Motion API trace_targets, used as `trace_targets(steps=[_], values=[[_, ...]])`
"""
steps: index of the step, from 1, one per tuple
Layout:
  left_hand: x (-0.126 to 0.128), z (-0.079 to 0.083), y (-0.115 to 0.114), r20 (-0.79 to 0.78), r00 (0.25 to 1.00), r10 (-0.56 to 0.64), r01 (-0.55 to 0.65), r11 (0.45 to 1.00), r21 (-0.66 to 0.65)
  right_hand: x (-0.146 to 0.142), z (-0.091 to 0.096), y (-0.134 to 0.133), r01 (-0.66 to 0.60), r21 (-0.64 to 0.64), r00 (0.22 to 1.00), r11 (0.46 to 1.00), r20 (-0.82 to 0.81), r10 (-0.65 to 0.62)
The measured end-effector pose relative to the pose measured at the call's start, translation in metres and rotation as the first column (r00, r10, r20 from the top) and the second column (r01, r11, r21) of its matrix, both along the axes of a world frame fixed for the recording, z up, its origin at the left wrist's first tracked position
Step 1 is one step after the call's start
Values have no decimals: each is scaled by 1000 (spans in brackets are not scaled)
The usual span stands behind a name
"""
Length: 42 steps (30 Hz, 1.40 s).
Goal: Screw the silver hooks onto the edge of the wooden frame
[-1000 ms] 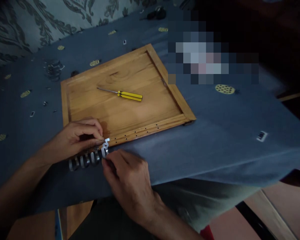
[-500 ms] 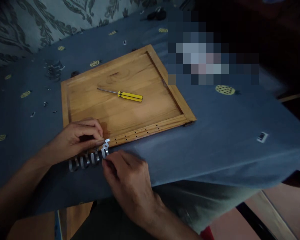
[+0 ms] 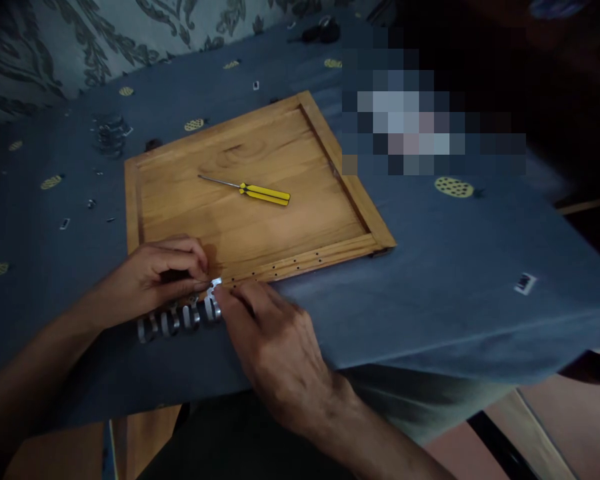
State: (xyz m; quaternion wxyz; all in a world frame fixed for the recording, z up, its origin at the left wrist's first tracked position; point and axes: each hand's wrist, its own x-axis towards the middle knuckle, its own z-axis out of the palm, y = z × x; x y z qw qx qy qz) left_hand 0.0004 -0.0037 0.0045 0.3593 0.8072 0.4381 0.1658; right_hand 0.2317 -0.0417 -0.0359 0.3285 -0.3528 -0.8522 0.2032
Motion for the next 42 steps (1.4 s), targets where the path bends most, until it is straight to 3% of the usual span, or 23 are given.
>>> trace_targets(steps=[17,37,42], values=[[1,-2,-5,-4,999,34,-34,999,18,1,-2,-1,-21,110,991,994,131,6],[1,1,-4,-23,999,38,-38,999,-10,4,0,0,-57,67,997,996,52,54],[3,2,-4,-22,999,49,-49,999,-2,4,1,0,-130,-41,991,991,-37,128]])
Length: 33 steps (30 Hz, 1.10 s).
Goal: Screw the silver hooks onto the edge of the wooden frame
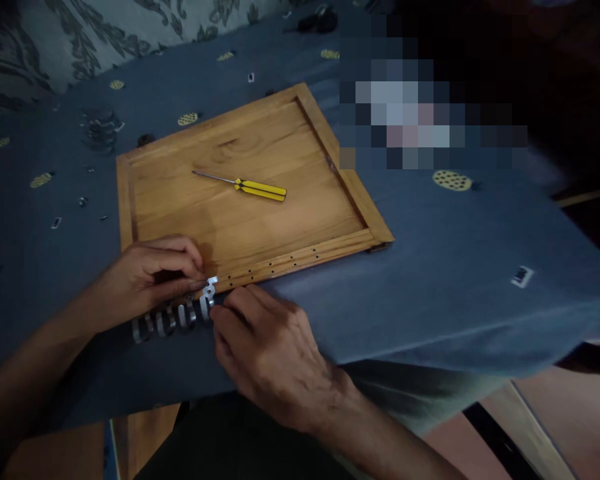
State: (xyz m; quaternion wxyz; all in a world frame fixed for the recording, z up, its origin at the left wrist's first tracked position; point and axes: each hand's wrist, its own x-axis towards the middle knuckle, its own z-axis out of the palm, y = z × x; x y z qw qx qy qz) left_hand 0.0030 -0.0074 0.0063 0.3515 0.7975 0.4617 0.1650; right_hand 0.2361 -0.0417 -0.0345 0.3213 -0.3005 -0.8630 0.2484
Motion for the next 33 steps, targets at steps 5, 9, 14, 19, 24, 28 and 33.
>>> trace_targets(steps=[5,9,14,19,24,28,33], values=[[0,1,0,5,1000,-6,6,1000,-1,-1,0,2,-30,-147,999,989,-45,24],[0,-1,-1,16,1000,-19,18,999,29,-1,1,4,-27,-170,999,985,-39,21],[0,-2,-1,19,1000,-13,12,999,51,-2,4,5,-42,-156,996,987,-81,30],[1,0,0,5,1000,-29,28,999,30,-2,3,6,-36,-169,997,985,-74,24],[1,0,1,2,1000,-31,31,999,40,-1,4,5,-42,-191,998,981,-61,31],[0,-2,0,5,999,-34,34,998,46,-1,2,5,-54,-185,995,981,-94,37],[0,-1,-1,14,1000,-24,23,998,57,-2,-3,5,-67,-168,990,984,-131,45]])
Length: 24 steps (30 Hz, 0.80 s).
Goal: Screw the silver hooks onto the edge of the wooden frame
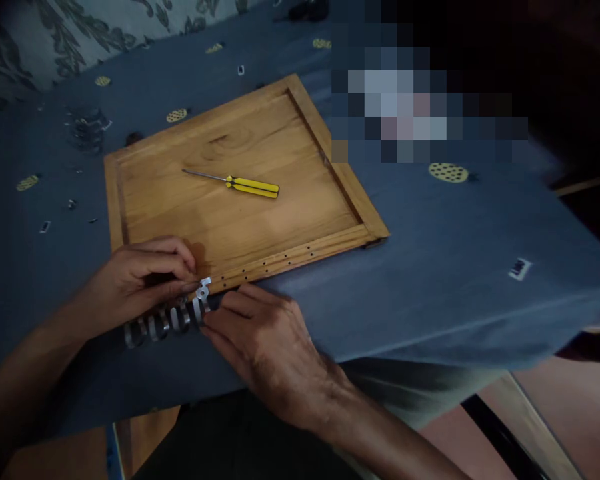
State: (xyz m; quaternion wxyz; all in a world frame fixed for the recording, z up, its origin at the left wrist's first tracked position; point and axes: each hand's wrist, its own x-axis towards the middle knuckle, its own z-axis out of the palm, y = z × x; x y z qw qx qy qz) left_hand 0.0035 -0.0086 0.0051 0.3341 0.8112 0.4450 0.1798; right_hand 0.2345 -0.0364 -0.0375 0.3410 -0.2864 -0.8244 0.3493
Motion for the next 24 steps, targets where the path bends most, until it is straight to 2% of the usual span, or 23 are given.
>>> trace_targets(steps=[19,24], values=[[-1,-2,0,3,1000,-9,9,1000,17,2,-1,0,-1,-9,1000,1000,15,1],[-1,-2,-1,12,1000,-9,9,1000,-2,2,2,0,98,76,995,992,-28,-96]])
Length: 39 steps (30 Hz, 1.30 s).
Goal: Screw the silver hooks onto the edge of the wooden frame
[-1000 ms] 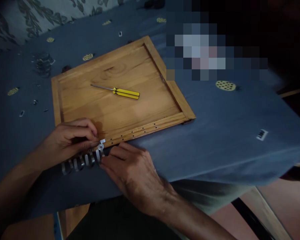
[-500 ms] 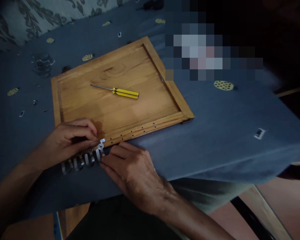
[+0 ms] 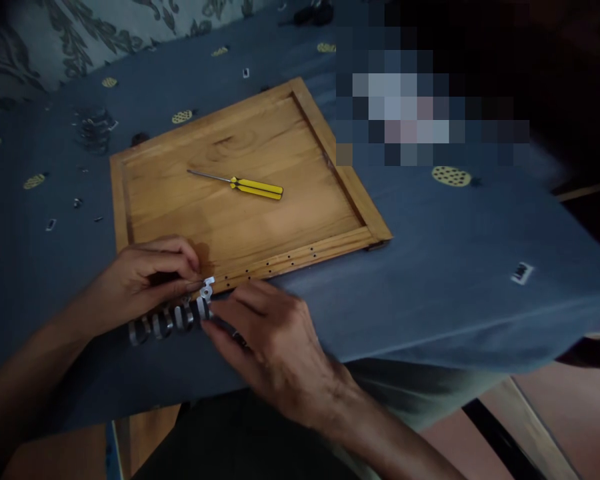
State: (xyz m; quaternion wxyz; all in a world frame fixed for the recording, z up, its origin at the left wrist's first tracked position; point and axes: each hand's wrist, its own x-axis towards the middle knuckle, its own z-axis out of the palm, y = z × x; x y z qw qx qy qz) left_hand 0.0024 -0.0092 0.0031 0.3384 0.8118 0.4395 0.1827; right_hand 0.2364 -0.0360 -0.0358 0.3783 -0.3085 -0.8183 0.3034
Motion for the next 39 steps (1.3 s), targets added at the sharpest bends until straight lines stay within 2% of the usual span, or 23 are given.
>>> trace_targets(steps=[3,7,12,17,23,30,39], values=[[0,-1,0,10,1000,8,-8,1000,-21,0,2,0,76,148,995,986,53,-85],[-1,-2,1,6,1000,14,-14,1000,-16,0,-3,0,0,285,990,958,135,-40],[-2,-4,2,16,1000,11,-11,1000,-29,-1,-10,2,-73,305,978,950,210,7],[-2,-5,2,25,1000,12,-11,999,-33,-2,-3,1,-56,356,963,933,266,-43],[-5,1,5,15,1000,-5,6,999,-40,-2,4,2,-109,377,930,920,365,-39],[-15,11,4,-31,999,42,-42,999,-12,-4,-1,2,-76,409,935,910,345,-78],[-18,2,-8,-43,998,49,-49,999,3,-5,0,1,-76,429,922,900,373,-100]])
